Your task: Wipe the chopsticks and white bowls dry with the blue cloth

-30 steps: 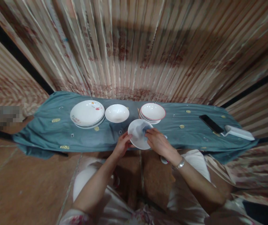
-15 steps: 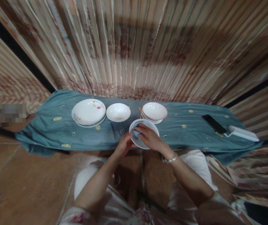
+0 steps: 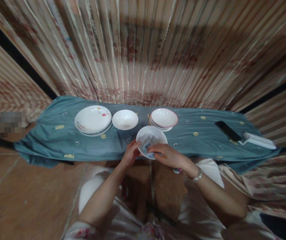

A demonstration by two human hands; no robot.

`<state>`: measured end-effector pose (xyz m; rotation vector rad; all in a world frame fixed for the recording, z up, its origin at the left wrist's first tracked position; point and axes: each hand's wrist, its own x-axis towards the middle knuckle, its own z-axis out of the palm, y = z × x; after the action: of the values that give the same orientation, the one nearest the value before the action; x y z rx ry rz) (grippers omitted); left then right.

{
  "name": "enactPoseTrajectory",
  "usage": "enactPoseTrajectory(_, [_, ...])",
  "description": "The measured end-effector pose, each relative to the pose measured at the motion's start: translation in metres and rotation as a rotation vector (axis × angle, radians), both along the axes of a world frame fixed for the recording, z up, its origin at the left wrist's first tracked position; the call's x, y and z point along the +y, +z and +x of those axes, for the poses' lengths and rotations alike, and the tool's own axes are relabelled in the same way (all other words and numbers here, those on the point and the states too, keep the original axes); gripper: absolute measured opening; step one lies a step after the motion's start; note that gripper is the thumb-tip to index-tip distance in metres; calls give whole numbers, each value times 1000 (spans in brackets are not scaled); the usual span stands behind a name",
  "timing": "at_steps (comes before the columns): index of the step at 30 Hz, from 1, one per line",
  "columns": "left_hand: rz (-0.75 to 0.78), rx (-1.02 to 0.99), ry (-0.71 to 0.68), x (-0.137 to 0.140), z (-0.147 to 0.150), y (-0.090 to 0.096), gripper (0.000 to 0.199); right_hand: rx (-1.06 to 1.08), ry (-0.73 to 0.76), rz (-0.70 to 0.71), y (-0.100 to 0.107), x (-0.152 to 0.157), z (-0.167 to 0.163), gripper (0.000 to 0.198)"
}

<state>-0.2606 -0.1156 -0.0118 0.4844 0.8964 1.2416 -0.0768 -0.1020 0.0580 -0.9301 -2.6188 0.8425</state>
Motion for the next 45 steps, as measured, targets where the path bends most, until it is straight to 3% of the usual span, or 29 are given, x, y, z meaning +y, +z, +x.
enactPoseTrajectory(9, [-10,23,15,5,1,1,56,-234,-241,429,-15,-1,12,29])
enactPoseTrajectory(15, [-7,16,-48,4,7,1,54,-113,-470,524,-29,22,14,37])
enactPoseTrajectory(24, [-4,-29,-139,5,15,-3,50,95,-398,378,-21,32,-16,45])
enactPoseTrajectory(30, [-3,-87,-103,7,14,-4,48,170,-240,144,-14,17,-29,44])
enactPoseTrajectory(39, [-17,-91,-94,8,8,-1,47,309,-70,-116,-2,7,-20,40])
enactPoseTrajectory(45, [43,-68,-48,9,7,-1,39,273,-43,-176,1,0,-6,42])
